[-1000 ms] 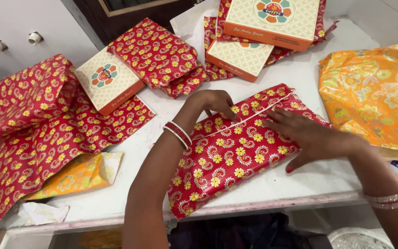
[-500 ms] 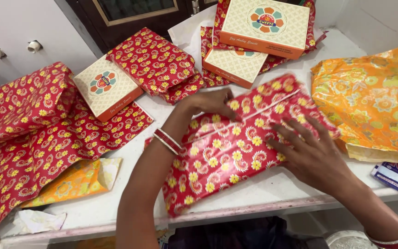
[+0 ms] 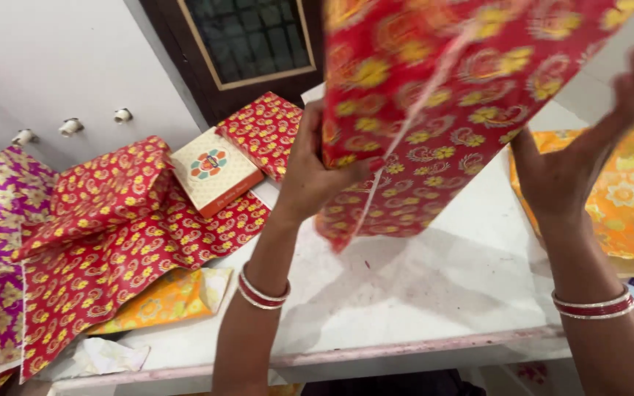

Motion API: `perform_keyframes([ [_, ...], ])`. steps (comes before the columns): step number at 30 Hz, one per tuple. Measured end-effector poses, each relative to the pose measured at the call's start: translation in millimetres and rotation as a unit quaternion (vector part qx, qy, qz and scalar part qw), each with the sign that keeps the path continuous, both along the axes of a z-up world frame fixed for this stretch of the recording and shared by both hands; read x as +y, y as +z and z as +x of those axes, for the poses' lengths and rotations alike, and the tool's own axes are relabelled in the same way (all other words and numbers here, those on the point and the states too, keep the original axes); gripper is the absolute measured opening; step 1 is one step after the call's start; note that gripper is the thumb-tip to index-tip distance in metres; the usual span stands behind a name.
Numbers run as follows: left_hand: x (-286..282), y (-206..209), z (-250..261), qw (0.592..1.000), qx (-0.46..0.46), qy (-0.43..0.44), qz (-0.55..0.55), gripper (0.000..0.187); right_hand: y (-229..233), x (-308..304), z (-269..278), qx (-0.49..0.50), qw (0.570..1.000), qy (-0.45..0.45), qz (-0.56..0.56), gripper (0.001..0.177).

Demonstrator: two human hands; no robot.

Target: The person wraps a rectangular box with red floral-patterned wrapping paper. They fold the paper around the box, tuck the edges, and smooth the surface to complete the wrapping.

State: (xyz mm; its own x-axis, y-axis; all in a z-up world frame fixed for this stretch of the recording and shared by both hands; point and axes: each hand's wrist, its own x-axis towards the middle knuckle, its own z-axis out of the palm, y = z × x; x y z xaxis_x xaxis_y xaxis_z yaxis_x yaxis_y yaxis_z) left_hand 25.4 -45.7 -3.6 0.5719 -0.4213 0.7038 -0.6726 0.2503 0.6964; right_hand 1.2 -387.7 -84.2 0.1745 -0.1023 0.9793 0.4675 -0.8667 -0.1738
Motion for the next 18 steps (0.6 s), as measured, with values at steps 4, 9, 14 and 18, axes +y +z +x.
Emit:
perform_keyframes([
  [4, 0, -29, 18, 0.993, 0.001, 0.0, -0.121, 0.081, 37, 26, 20, 0.12, 0.859, 0.458, 0.195, 0.113],
  [9, -4, -46, 40, 0.996, -0.042, 0.07, -0.035, 0.066, 41, 52, 36, 0.186, 0.768, 0.603, 0.11, 0.117],
  [14, -8, -65, 61, 0.996, -0.018, 0.092, -0.003, 0.068, 23, 55, 48, 0.222, 0.857, 0.453, 0.103, 0.11],
  [18, -17, -89, 72, 0.986, -0.052, 0.155, 0.039, 0.071, 4, 62, 47, 0.197, 0.939, 0.275, 0.064, 0.112],
])
